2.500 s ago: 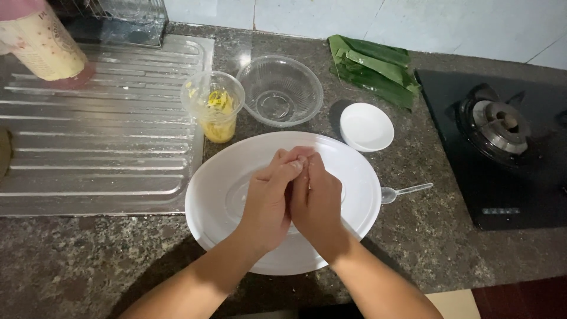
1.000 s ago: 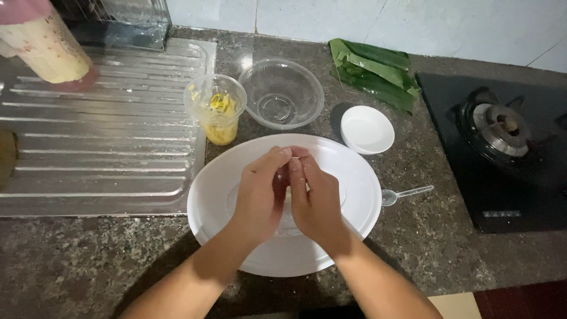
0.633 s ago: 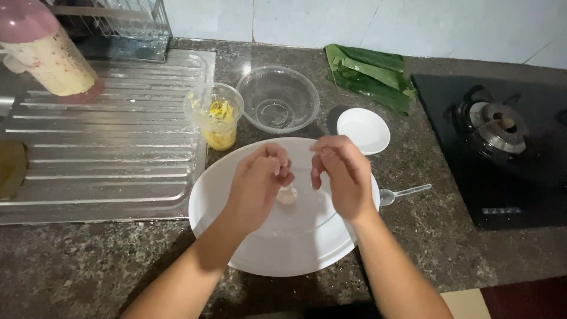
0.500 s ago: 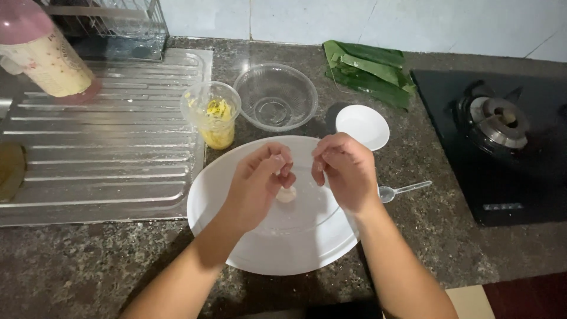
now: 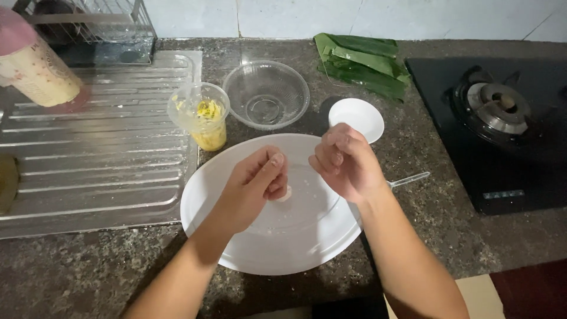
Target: Shaping small pieces of dough into tiny balls by rolling them between the palms and placing them on a plate.
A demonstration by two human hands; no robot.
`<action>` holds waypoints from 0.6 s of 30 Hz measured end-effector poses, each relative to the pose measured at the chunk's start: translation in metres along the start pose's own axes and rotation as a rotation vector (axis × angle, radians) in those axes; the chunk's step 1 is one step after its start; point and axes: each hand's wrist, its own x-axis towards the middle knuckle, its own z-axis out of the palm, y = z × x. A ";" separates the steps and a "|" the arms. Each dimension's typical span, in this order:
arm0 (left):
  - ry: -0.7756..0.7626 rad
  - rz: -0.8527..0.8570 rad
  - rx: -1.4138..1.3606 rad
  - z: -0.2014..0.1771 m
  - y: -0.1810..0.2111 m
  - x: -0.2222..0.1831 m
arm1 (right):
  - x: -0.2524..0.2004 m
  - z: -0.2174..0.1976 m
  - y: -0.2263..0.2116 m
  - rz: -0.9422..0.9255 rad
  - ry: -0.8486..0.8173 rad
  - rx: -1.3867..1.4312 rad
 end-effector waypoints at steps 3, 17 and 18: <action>0.002 -0.004 -0.015 -0.001 0.001 0.001 | 0.004 0.039 -0.018 0.057 0.025 -0.011; 0.103 0.019 0.026 0.008 0.009 0.005 | 0.006 0.033 -0.023 0.207 -0.008 0.078; 0.119 0.037 0.059 0.010 0.013 0.004 | 0.005 0.032 -0.023 0.206 -0.004 0.089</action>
